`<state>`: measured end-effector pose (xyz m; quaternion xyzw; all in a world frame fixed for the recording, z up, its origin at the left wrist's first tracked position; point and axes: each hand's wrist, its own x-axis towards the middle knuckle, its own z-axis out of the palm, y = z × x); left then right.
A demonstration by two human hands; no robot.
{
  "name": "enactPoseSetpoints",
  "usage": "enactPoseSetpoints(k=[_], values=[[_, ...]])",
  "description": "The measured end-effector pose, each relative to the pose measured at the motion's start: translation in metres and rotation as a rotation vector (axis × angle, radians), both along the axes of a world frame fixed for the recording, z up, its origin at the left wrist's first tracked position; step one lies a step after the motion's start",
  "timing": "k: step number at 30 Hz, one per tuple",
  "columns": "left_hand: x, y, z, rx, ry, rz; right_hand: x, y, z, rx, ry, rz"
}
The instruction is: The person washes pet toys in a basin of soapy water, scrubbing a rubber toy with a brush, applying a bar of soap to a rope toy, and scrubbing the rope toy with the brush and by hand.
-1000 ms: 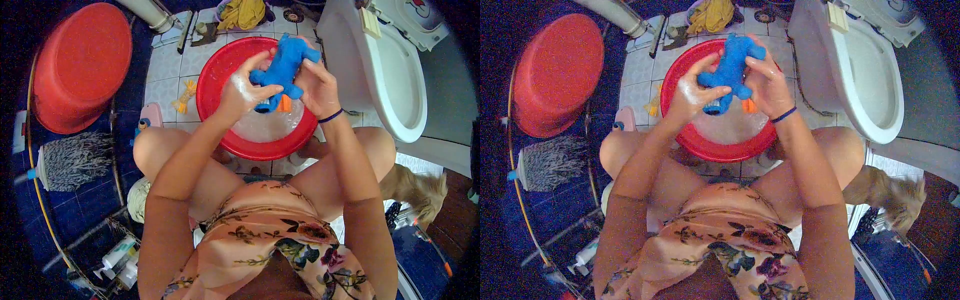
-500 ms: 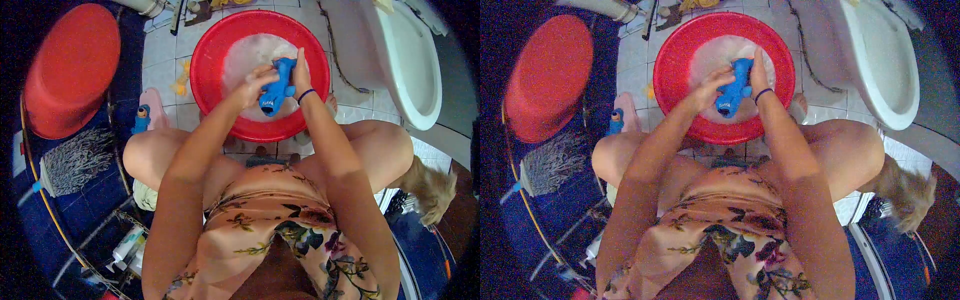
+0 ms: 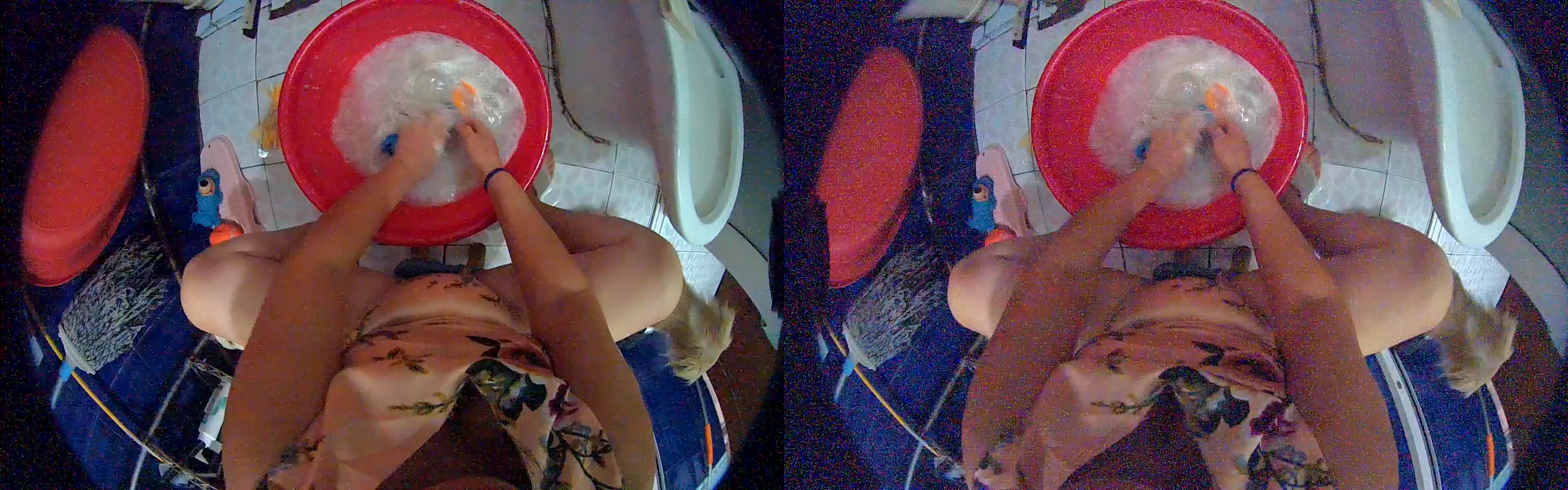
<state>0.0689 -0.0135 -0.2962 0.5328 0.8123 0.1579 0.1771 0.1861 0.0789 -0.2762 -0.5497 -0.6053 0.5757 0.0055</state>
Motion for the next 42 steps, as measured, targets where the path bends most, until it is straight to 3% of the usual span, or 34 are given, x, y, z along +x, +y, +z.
enactPoseSetpoints(k=[2, 5, 8, 11, 14, 17, 18, 21, 24, 27, 28, 30, 33, 38, 42], values=[[0.01, -0.007, 0.009, -0.021, 0.406, -0.437, -0.002, 0.0, -0.01, 0.022, -0.091, 0.026], [-0.015, 0.007, 0.025, -0.369, -0.048, -0.094, 0.007, 0.0, -0.034, -0.087, -0.059, 0.053], [0.001, -0.004, 0.024, -0.147, 0.323, -0.346, 0.004, -0.007, -0.026, -0.5, 0.24, -0.275], [-0.001, -0.009, -0.017, -0.104, -0.056, -0.204, -0.006, -0.009, 0.012, -0.739, 0.336, -0.417], [0.006, 0.012, 0.018, -0.23, -0.397, 0.191, -0.007, -0.004, -0.003, -0.82, 0.59, -0.512], [0.023, 0.003, 0.057, 0.01, -0.67, 0.202, -0.012, 0.007, 0.03, -0.853, 0.421, -0.619], [0.028, -0.002, 0.054, 0.008, -0.739, 0.241, -0.008, 0.011, 0.022, -0.837, 0.494, -0.59], [0.047, -0.005, 0.033, 0.329, -1.024, 0.606, -0.014, 0.008, 0.027, -0.769, 0.715, -0.518], [0.057, -0.007, 0.039, 0.229, -1.547, 0.85, -0.016, -0.003, 0.052, -0.69, 0.809, -0.615], [0.062, 0.0, 0.046, 0.295, -1.825, 0.933, -0.019, -0.007, 0.061, -0.628, 0.734, -0.715], [0.066, 0.003, 0.05, 0.315, -1.474, 0.88, -0.019, -0.007, 0.062, -0.607, 0.679, -0.744], [0.072, 0.008, 0.058, 0.328, -0.778, 0.739, -0.02, -0.007, 0.05, -0.202, 0.568, -0.514], [0.066, 0.008, 0.064, 0.334, -0.509, 0.573, -0.025, -0.004, 0.042, -0.209, 0.518, -0.594], [0.06, 0.0, 0.046, 0.264, -0.482, 0.452, -0.029, -0.01, 0.037, -0.312, 0.458, -0.699], [0.046, -0.008, 0.032, 0.167, -0.444, 0.336, -0.03, -0.013, 0.006, -0.254, 0.326, -0.574]])
